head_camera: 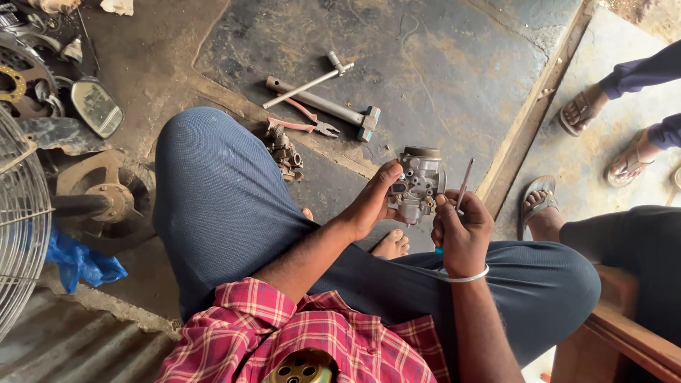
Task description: Dismantling and cleaning a motorcycle carburetor using a screwdriver.
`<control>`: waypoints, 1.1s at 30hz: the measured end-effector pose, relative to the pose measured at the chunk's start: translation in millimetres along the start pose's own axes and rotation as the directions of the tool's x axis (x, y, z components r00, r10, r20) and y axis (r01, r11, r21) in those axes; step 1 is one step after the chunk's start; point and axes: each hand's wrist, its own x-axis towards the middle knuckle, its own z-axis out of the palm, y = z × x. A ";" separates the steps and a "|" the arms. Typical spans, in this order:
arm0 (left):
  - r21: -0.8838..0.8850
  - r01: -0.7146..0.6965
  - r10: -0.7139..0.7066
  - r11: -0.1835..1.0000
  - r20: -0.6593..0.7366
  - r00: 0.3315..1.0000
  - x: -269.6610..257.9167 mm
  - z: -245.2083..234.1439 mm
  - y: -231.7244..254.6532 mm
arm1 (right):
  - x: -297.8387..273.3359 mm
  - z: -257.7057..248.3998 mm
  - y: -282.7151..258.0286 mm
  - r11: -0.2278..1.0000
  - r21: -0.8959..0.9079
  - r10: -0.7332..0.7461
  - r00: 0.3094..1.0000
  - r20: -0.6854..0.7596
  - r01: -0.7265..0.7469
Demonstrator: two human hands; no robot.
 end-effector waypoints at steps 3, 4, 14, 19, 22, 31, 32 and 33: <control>0.020 -0.058 0.057 0.998 0.010 0.998 -4.0 2.7 5.6 | 0.4 3.5 -5.2 1.000 -0.011 -0.024 1.000 0.003 0.024; 0.018 -0.059 0.059 0.998 0.008 0.998 -2.8 1.2 2.7 | 0.9 3.4 -4.7 1.000 -0.013 -0.023 1.000 0.005 0.023; -0.128 -0.096 0.097 0.987 0.002 0.995 -6.0 -0.2 6.9 | 6.2 -4.4 -3.8 0.989 0.142 0.034 0.997 0.069 -0.043; -0.504 -0.065 0.075 0.861 -0.001 0.997 -8.9 -6.4 16.6 | 16.6 -30.8 -5.5 0.818 0.496 0.305 0.951 0.056 -0.291; -0.548 -0.087 0.078 0.832 -0.040 0.996 -9.8 -5.8 19.1 | -3.9 -25.8 -27.6 0.804 0.545 0.265 0.964 0.025 -0.235; -0.499 -0.084 -0.024 0.862 -0.206 0.978 -3.2 -8.0 8.3 | -84.9 2.3 31.1 0.989 0.028 0.135 0.967 0.214 -0.144; -0.511 -0.088 -0.045 0.855 -0.242 0.969 -2.0 -8.5 6.3 | -85.2 5.2 31.9 0.994 0.009 0.109 0.975 0.196 -0.113; -0.521 -0.090 -0.066 0.849 -0.273 0.960 0.5 -8.5 4.8 | -85.3 8.1 32.5 0.997 -0.010 0.079 0.982 0.172 -0.079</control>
